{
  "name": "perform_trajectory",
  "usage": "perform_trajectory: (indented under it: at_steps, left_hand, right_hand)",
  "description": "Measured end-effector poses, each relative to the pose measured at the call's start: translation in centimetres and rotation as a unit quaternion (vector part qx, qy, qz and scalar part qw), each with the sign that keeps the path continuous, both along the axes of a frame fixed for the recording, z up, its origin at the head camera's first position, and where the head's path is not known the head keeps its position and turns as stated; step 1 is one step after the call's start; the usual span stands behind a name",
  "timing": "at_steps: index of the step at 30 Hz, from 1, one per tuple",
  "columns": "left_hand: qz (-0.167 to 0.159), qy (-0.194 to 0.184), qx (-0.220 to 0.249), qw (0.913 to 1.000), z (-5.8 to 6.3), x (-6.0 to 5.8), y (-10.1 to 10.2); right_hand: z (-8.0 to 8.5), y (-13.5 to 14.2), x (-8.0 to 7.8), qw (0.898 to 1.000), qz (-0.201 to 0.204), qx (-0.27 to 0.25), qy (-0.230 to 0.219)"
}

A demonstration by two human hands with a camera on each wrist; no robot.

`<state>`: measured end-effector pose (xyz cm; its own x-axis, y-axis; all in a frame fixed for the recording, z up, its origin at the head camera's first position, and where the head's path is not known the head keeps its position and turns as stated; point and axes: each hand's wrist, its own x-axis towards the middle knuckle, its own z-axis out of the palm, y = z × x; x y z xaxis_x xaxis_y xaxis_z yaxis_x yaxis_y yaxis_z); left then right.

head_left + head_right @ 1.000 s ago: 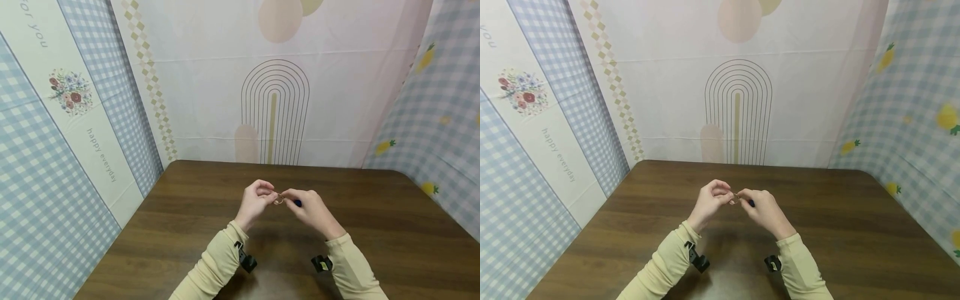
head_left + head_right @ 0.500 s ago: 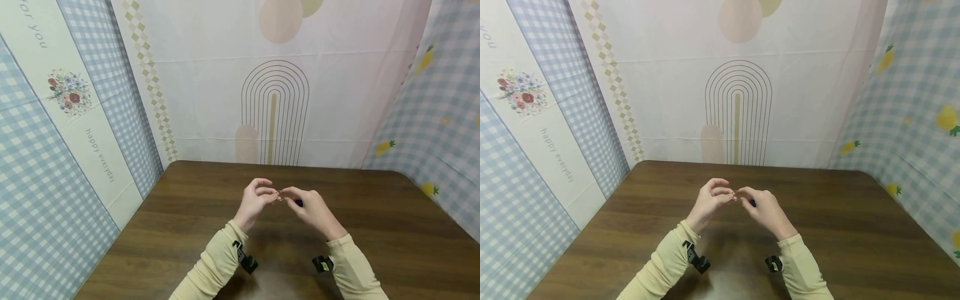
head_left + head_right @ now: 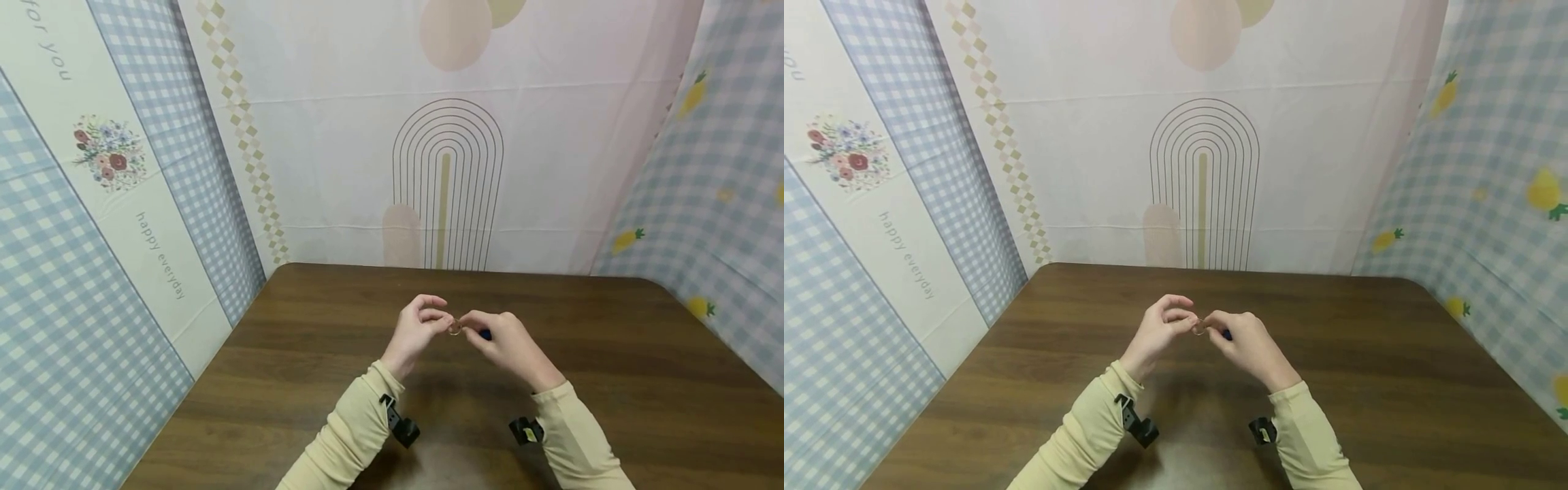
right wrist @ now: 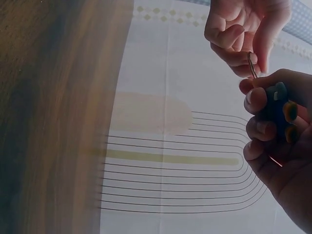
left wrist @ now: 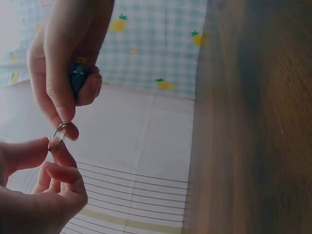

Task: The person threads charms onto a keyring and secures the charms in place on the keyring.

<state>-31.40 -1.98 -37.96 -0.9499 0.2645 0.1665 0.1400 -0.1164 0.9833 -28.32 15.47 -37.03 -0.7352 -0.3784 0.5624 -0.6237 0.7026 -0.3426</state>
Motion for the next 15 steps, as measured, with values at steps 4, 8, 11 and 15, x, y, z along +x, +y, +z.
perform_trajectory:
  at_steps: [4, 8, 11, 15]
  left_hand:
    - [-0.018, -0.012, 0.004, 0.9998, -0.23, -0.2, -0.33]
    - [-0.036, -0.018, -0.011, 0.9991, -0.43, -0.11, -0.59]
    - [-0.056, -0.011, -0.04, 0.9976, -0.53, 0.2, -0.56]
    - [-0.063, 0.007, -0.074, 0.9952, -0.61, 0.49, -0.39]
  right_hand:
    - [-0.08, 0.17, 0.14, 1.0, -0.015, 0.0, 0.006]
    - [-0.16, 0.34, 0.33, 1.0, -0.025, -0.01, -0.006]
    - [-0.24, 0.26, 0.39, 0.999, -0.024, -0.017, -0.013]
    - [-0.28, -0.06, 0.36, 0.999, -0.022, -0.028, -0.004]
